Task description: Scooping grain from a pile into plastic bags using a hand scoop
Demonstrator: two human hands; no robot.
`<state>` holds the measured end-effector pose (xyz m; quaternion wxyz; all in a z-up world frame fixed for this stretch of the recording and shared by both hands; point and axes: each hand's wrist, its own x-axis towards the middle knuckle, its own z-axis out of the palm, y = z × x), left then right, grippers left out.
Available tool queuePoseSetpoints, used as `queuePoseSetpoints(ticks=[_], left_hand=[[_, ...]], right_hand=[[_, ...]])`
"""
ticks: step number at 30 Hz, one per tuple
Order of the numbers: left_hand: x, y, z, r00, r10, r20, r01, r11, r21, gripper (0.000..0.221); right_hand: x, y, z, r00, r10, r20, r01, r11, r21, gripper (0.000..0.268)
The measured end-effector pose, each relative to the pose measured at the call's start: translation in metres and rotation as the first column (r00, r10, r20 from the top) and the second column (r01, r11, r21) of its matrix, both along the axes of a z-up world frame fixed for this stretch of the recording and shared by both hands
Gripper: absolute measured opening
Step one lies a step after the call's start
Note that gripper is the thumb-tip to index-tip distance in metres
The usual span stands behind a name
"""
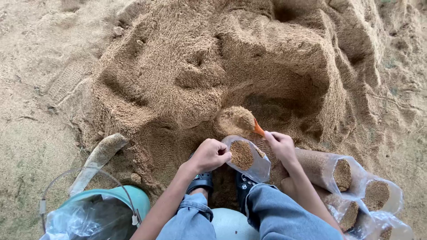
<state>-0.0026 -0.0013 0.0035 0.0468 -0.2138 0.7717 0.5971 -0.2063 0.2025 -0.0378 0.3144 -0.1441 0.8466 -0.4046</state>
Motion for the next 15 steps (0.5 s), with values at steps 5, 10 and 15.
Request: queuePoseSetpoints(ticks=[5, 10, 15], left_hand=[[-0.002, 0.003, -0.007, 1.000, 0.002, -0.006, -0.002, 1.000, -0.004, 0.031], [-0.002, 0.006, -0.013, 1.000, 0.007, -0.001, -0.007, 1.000, -0.005, 0.029], [0.002, 0.006, -0.019, 0.999, 0.031, 0.025, -0.032, 0.999, 0.027, 0.029]], right_hand=[[0.002, 0.044, 0.049, 0.998, -0.016, -0.053, 0.015, 0.999, -0.035, 0.017], [0.013, 0.057, 0.077, 0.991, 0.048, -0.121, -0.069, 0.983, -0.171, 0.011], [0.015, 0.044, 0.045, 0.971, -0.030, -0.237, -0.042, 0.954, -0.295, 0.021]])
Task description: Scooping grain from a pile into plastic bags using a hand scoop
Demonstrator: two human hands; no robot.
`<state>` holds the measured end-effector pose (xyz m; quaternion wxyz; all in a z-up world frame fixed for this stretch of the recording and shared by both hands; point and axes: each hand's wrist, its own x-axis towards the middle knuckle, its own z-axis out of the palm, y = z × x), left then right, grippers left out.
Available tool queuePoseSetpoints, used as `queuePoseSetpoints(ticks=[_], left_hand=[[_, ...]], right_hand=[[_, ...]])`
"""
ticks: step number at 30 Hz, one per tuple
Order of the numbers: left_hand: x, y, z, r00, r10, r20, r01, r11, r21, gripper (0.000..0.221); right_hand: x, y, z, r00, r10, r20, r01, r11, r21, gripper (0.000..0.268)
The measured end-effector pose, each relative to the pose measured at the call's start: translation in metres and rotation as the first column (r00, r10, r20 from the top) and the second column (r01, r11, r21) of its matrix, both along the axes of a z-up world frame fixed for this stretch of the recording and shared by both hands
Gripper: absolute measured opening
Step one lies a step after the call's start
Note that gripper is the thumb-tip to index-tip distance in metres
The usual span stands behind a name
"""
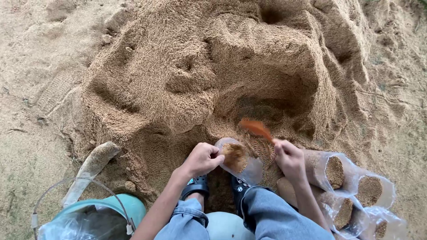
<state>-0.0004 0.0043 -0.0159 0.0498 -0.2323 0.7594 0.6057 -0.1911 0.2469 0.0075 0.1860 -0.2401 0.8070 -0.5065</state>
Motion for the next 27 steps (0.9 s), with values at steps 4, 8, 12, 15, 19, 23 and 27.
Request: queuePoseSetpoints(ticks=[4, 8, 12, 15, 19, 23, 27], left_hand=[[-0.001, 0.000, 0.012, 1.000, 0.002, 0.019, -0.002, 1.000, 0.019, 0.027], [0.002, 0.001, 0.013, 1.000, -0.006, 0.010, 0.006, 0.999, 0.042, 0.026], [0.006, -0.001, 0.014, 1.000, 0.000, 0.015, -0.001, 0.998, 0.070, 0.027], [0.006, -0.003, 0.017, 1.000, 0.001, 0.021, -0.003, 0.996, 0.089, 0.027], [0.004, -0.002, 0.011, 1.000, 0.005, 0.014, -0.006, 0.995, 0.096, 0.027], [0.001, -0.001, 0.013, 1.000, 0.003, -0.009, -0.002, 0.994, 0.111, 0.026], [0.004, -0.002, 0.010, 1.000, 0.005, -0.007, -0.004, 0.995, 0.095, 0.026]], right_hand=[[-0.029, -0.041, -0.059, 0.940, -0.256, 0.223, 0.255, 0.966, 0.034, 0.029], [-0.084, -0.054, -0.179, 0.807, -0.515, 0.290, 0.517, 0.853, 0.073, 0.041], [-0.066, -0.095, -0.179, 0.800, -0.535, 0.273, 0.439, 0.831, 0.342, 0.047], [-0.021, -0.116, -0.122, 0.945, -0.250, 0.213, 0.166, 0.923, 0.348, 0.044], [-0.008, -0.101, -0.145, 0.971, 0.106, 0.212, -0.159, 0.955, 0.251, 0.043], [-0.017, -0.090, -0.174, 0.978, 0.046, 0.205, -0.105, 0.952, 0.288, 0.034], [-0.014, -0.084, -0.192, 0.966, -0.093, 0.242, -0.008, 0.923, 0.385, 0.031]])
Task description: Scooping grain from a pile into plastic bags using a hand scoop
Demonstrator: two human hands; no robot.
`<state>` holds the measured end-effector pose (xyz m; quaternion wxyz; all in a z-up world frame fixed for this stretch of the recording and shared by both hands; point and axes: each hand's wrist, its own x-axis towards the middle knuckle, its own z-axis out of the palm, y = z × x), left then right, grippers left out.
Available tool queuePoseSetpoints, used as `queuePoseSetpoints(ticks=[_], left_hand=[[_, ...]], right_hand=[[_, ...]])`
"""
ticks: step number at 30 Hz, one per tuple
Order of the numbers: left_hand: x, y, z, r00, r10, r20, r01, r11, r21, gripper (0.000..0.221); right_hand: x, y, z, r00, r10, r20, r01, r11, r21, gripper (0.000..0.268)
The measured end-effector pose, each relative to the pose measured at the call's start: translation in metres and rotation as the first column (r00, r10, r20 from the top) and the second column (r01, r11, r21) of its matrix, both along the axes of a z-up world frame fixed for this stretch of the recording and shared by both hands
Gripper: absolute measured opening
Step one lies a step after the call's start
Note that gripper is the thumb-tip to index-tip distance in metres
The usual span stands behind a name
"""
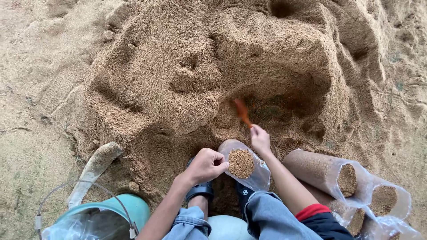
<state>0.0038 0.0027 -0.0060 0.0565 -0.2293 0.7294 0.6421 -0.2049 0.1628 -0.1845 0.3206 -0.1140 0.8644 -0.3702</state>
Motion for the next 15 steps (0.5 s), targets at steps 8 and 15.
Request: queuePoseSetpoints(ticks=[8, 15], left_hand=[[-0.002, -0.003, 0.004, 1.000, 0.016, 0.004, -0.016, 1.000, -0.023, 0.026], [-0.003, -0.002, 0.004, 1.000, 0.015, 0.009, -0.015, 0.998, -0.062, 0.028]], right_hand=[[0.005, 0.025, 0.020, 0.992, 0.122, -0.018, -0.122, 0.992, 0.031, 0.026], [0.005, 0.042, 0.178, 0.998, 0.027, -0.061, -0.039, 0.980, -0.197, 0.023]])
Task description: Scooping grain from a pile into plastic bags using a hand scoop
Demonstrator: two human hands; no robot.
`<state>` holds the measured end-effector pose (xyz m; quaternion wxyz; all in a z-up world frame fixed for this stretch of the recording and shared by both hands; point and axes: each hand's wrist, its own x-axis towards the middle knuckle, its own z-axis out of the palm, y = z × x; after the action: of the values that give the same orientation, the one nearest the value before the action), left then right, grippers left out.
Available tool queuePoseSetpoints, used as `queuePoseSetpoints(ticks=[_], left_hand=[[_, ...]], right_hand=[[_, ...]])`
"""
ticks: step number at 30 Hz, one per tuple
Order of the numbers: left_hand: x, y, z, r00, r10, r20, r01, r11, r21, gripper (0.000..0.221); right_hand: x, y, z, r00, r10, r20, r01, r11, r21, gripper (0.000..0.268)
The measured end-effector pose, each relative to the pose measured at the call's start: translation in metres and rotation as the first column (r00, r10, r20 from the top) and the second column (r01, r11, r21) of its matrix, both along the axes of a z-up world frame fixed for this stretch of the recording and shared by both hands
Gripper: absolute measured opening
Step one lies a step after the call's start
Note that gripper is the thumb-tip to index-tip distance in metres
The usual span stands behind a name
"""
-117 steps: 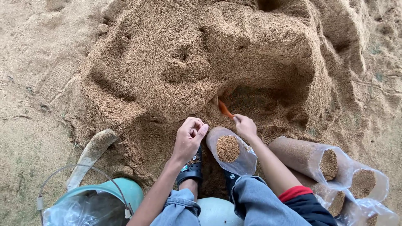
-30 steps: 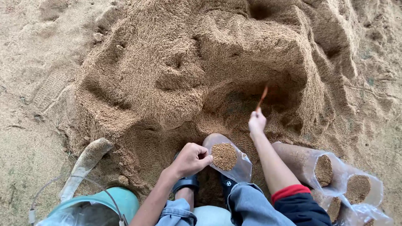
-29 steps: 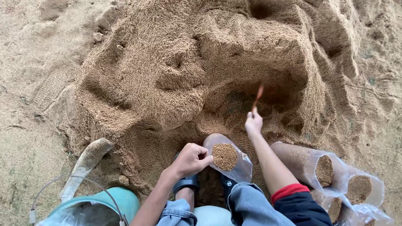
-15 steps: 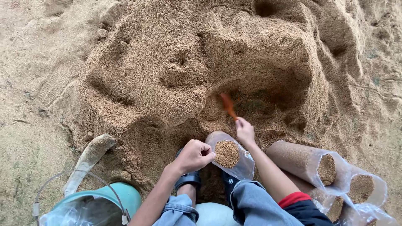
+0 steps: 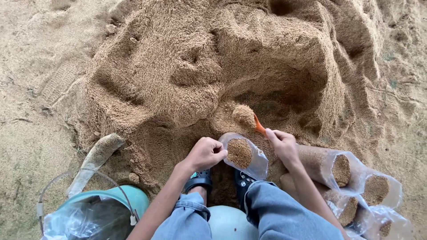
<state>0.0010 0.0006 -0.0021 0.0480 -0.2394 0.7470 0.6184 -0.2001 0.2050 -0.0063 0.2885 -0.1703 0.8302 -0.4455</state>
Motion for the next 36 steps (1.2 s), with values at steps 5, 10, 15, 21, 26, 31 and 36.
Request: queuePoseSetpoints(ticks=[5, 10, 15, 21, 26, 31, 36], left_hand=[[0.002, 0.002, -0.017, 1.000, -0.016, 0.005, 0.017, 1.000, -0.027, 0.028], [0.003, 0.001, -0.018, 0.999, -0.031, -0.017, 0.030, 0.998, -0.056, 0.028], [0.002, 0.000, -0.009, 1.000, 0.005, 0.005, -0.005, 1.000, -0.003, 0.027], [0.003, 0.001, -0.001, 1.000, -0.021, 0.022, 0.021, 1.000, -0.005, 0.026], [0.006, 0.001, 0.000, 1.000, -0.009, 0.026, 0.008, 0.999, 0.035, 0.025], [0.008, 0.001, 0.000, 1.000, -0.012, 0.019, 0.011, 0.998, 0.059, 0.026], [0.003, 0.002, 0.007, 1.000, -0.013, 0.017, 0.013, 0.999, 0.038, 0.026]], right_hand=[[0.008, 0.037, 0.043, 0.998, 0.020, -0.064, -0.022, 1.000, -0.022, 0.026], [0.012, 0.059, 0.031, 0.855, 0.205, -0.476, -0.203, 0.978, 0.057, 0.010], [0.033, 0.037, 0.012, 0.824, -0.046, -0.565, -0.047, 0.988, -0.148, 0.019], [-0.002, -0.004, -0.070, 0.956, -0.211, -0.203, 0.202, 0.977, -0.067, 0.026], [-0.024, -0.027, -0.149, 0.980, -0.034, -0.195, 0.086, 0.961, 0.263, 0.027], [0.005, -0.045, -0.157, 0.978, 0.209, -0.027, -0.180, 0.896, 0.407, 0.026], [-0.009, -0.030, -0.170, 0.983, 0.183, 0.029, -0.182, 0.916, 0.357, 0.037]])
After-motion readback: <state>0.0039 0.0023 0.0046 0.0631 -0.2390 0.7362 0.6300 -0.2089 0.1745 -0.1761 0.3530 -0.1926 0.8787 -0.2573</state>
